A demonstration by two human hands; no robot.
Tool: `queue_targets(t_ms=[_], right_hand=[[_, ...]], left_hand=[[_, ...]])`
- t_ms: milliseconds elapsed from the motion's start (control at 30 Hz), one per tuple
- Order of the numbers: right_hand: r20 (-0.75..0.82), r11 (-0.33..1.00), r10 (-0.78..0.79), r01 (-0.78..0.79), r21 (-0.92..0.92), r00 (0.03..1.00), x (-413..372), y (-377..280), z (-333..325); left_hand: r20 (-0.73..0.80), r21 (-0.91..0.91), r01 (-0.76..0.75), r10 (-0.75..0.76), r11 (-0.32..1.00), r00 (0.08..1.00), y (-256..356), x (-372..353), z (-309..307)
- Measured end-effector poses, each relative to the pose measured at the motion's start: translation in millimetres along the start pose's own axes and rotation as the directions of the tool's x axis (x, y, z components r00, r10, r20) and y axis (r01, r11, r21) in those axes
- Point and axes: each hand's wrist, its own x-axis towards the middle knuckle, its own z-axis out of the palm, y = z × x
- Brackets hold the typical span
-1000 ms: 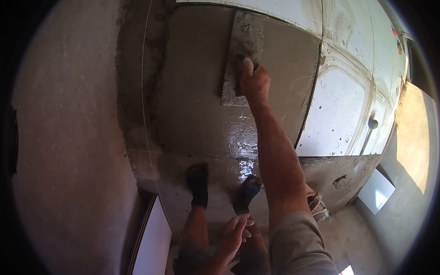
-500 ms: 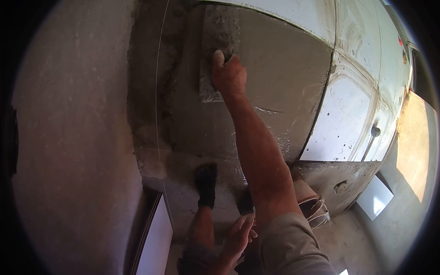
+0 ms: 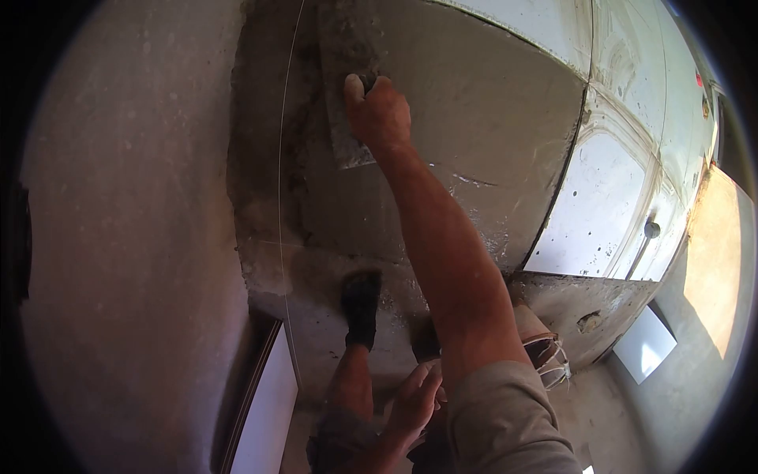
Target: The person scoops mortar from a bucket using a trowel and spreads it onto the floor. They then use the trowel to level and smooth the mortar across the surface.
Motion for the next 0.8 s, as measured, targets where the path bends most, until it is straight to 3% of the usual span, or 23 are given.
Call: queue_targets(t_ms=[67,167,333,400,433,500,633,700,800], right_hand=[[0.044,0.995,-0.088,0.085,0.057,0.995,-10.8,13.5,-8.7],[0.136,0.987,-0.108,0.09,0.13,0.985,-29.2,39.3,-40.0],[0.058,0.994,-0.108,0.107,0.024,0.992,-24.8,80.1,-113.2],[0.133,0.993,0.058,-0.071,0.094,0.989,-12.7,92.6,-132.3],[0.129,0.993,0.055,-0.067,0.093,0.99,-9.5,96.1,-135.9],[-0.085,0.906,-0.238,0.189,-0.378,0.968,-7.1,96.8,-139.4],[-0.129,0.893,-0.263,0.191,-0.407,0.956,-2.7,80.2,-127.0],[-0.086,0.853,-0.369,0.3,-0.427,0.925,7.3,73.3,-115.7],[-0.089,0.863,-0.328,0.26,-0.434,0.941,11.6,41.9,-103.3]], left_hand=[[-0.03,-0.029,-0.025,0.024,0.999,0.999,-1.2,-0.4,4.2],[-0.041,-0.069,-0.045,0.042,0.997,0.998,-7.5,1.7,5.8],[-0.016,-0.091,-0.055,0.054,0.994,0.998,-12.9,3.1,9.5],[-0.023,-0.081,-0.041,0.039,0.996,0.999,-17.7,4.4,12.7],[-0.019,-0.081,-0.045,0.043,0.996,0.999,-20.5,5.9,14.2],[-0.016,-0.057,-0.056,0.055,0.997,0.998,-24.6,7.5,16.0],[-0.017,-0.042,-0.049,0.049,0.998,0.999,-25.1,6.1,20.0],[-0.007,-0.039,-0.057,0.057,0.998,0.998,-30.7,7.1,20.9],[-0.012,-0.07,-0.07,0.069,0.995,0.998,-33.8,6.9,22.1]])
